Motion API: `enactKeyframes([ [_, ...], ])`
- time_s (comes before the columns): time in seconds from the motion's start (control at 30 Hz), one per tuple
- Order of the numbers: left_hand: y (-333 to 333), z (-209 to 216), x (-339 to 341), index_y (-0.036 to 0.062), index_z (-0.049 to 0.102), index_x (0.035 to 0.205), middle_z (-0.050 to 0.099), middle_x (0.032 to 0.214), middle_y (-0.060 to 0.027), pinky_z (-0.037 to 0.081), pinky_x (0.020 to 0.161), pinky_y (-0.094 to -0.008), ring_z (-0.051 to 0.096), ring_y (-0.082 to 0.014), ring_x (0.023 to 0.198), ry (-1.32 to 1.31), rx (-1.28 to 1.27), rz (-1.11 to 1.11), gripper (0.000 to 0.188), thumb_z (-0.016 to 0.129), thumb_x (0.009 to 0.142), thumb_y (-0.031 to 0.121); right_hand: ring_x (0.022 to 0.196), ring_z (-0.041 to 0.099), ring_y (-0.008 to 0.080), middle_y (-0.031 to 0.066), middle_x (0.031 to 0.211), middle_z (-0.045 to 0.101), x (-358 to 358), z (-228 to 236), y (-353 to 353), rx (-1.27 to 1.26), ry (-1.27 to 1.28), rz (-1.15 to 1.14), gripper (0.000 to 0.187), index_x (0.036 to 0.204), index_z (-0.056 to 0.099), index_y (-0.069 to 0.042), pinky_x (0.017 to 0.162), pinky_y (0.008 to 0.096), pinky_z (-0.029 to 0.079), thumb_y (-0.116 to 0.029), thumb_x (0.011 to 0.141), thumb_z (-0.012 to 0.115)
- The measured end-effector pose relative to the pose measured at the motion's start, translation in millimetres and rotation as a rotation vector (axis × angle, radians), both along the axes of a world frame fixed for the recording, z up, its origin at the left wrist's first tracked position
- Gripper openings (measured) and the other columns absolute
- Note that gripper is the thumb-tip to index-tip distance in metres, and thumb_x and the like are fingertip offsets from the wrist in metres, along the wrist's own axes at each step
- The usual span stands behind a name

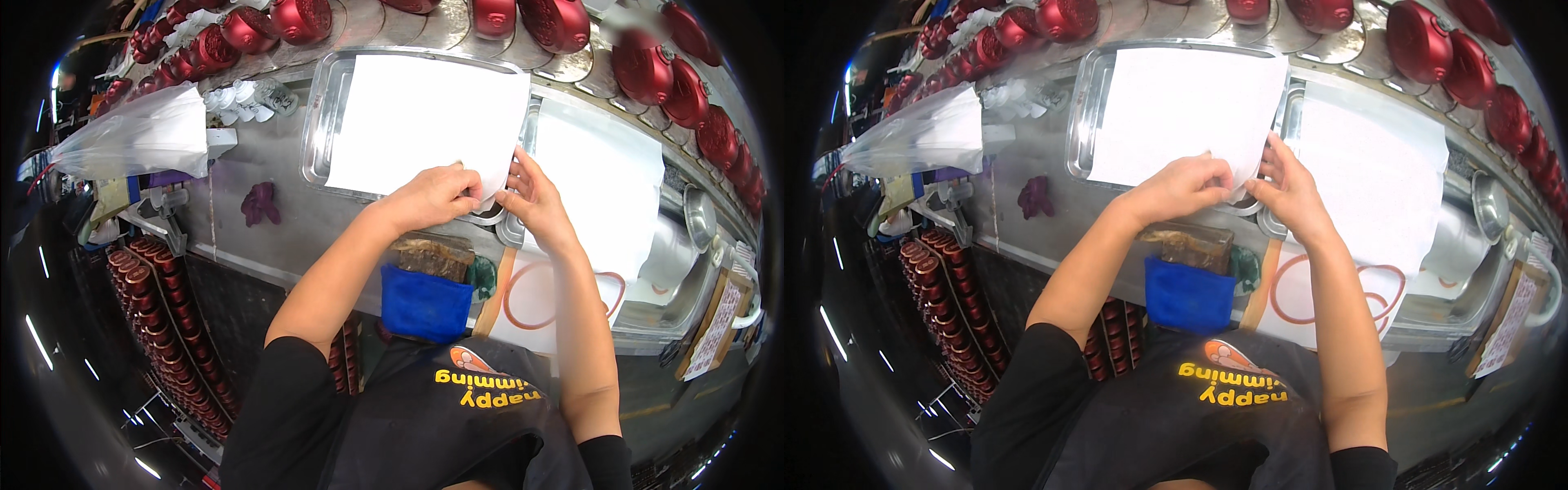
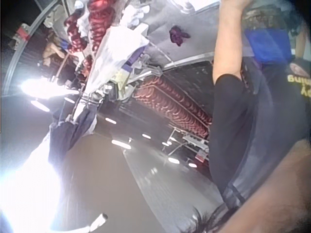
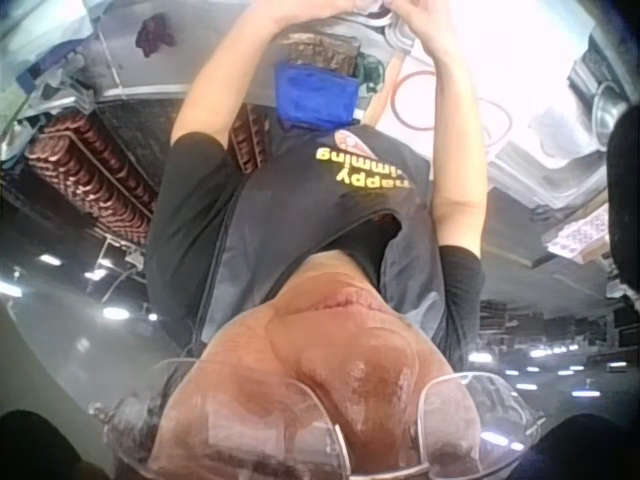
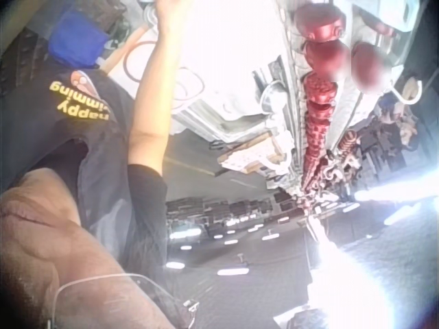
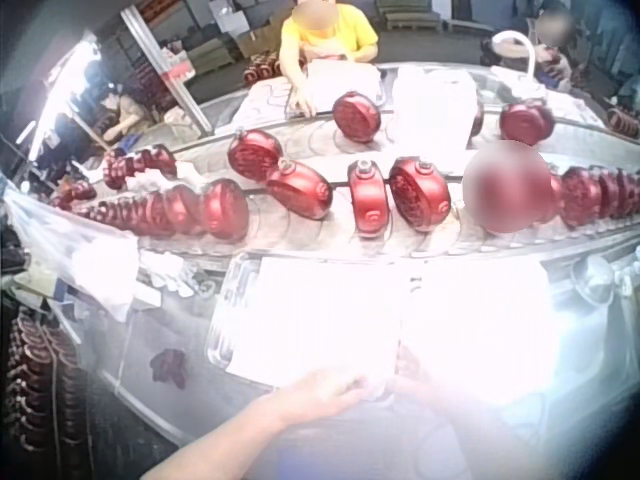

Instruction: The person wipes the surface of numerous red decorative items arranged on a rack using a cloth. They then move a large black board and continue wiping additional items on a metal table before handling paper sheets.

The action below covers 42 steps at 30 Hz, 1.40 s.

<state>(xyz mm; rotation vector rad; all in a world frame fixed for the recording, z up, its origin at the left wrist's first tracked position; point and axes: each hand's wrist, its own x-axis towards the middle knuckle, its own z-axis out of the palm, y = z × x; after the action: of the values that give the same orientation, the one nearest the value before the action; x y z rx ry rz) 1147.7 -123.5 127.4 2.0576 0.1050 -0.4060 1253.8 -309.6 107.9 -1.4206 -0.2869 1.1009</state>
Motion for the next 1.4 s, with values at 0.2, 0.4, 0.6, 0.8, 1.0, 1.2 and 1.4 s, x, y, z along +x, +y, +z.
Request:
enactKeyframes([
  [0.2, -7, 3, 4, 0.0067, 0.060, 0.093, 0.058, 0.088, -0.0143, 0.047, 0.074, -0.0387, 0.059, -0.0319, 0.082, -0.008, 0.110, -0.046, 0.019, 0.064, 0.084, 0.023, 0.123, 0.049, 0.0239, 0.0170, 0.137, 0.045, -1, -5, -6, 0.059, 0.085, -0.047, 0.073, 0.148, 0.024, 0.001, 0.098, 0.0338, 0.045, 0.008, 0.084, 0.061],
  [0.4, -10, 7, 6, 0.0061, 0.060, 0.091, 0.058, 0.087, -0.0148, 0.048, 0.074, -0.0406, 0.059, -0.0339, 0.083, -0.034, 0.150, -0.058, 0.022, 0.066, 0.083, 0.026, 0.124, 0.048, 0.0246, 0.0193, 0.138, 0.044, 1, -7, -7, 0.095, 0.220, -0.092, 0.069, 0.146, 0.028, 0.004, 0.097, 0.0336, 0.046, 0.008, 0.085, 0.059],
  [0.6, -12, 4, 9, 0.0053, 0.059, 0.091, 0.058, 0.088, -0.0156, 0.048, 0.074, -0.0420, 0.058, -0.0353, 0.083, -0.090, 0.166, -0.081, 0.020, 0.064, 0.084, 0.024, 0.122, 0.050, 0.0245, 0.0184, 0.136, 0.045, 0, -11, -7, 0.086, 0.189, -0.094, 0.067, 0.145, 0.030, 0.005, 0.096, 0.0337, 0.047, 0.008, 0.084, 0.059],
  [0.8, -9, 2, 6, 0.0051, 0.059, 0.091, 0.059, 0.088, -0.0159, 0.049, 0.074, -0.0434, 0.061, -0.0358, 0.083, -0.122, 0.126, -0.071, 0.017, 0.062, 0.086, 0.021, 0.121, 0.050, 0.0245, 0.0176, 0.136, 0.047, -2, -11, -6, 0.101, 0.170, -0.098, 0.067, 0.144, 0.030, 0.005, 0.095, 0.0332, 0.047, 0.009, 0.084, 0.059],
  [1.0, -10, 1, 4, 0.0058, 0.059, 0.092, 0.059, 0.088, -0.0157, 0.050, 0.074, -0.0432, 0.061, -0.0353, 0.083, -0.151, 0.139, -0.083, 0.016, 0.062, 0.086, 0.020, 0.122, 0.050, 0.0243, 0.0178, 0.136, 0.047, -3, -7, -5, 0.109, 0.171, -0.093, 0.066, 0.143, 0.030, 0.007, 0.095, 0.0328, 0.047, 0.009, 0.083, 0.058],
  [1.2, -10, 0, 5, 0.0061, 0.059, 0.093, 0.058, 0.088, -0.0155, 0.049, 0.074, -0.0425, 0.060, -0.0352, 0.083, -0.154, 0.154, -0.077, 0.018, 0.065, 0.084, 0.020, 0.123, 0.050, 0.0247, 0.0177, 0.137, 0.047, -2, -5, -5, 0.082, 0.170, -0.089, 0.066, 0.143, 0.030, 0.006, 0.096, 0.0328, 0.046, 0.010, 0.083, 0.057],
  [1.4, -4, 3, 6, 0.0063, 0.059, 0.095, 0.057, 0.087, -0.0148, 0.048, 0.074, -0.0401, 0.059, -0.0328, 0.082, -0.114, 0.147, -0.081, 0.019, 0.063, 0.086, 0.022, 0.106, 0.059, 0.0205, 0.0146, 0.122, 0.055, -2, 0, -3, 0.008, 0.063, -0.110, 0.060, 0.141, 0.037, 0.004, 0.087, 0.0310, 0.051, 0.003, 0.086, 0.060],
])
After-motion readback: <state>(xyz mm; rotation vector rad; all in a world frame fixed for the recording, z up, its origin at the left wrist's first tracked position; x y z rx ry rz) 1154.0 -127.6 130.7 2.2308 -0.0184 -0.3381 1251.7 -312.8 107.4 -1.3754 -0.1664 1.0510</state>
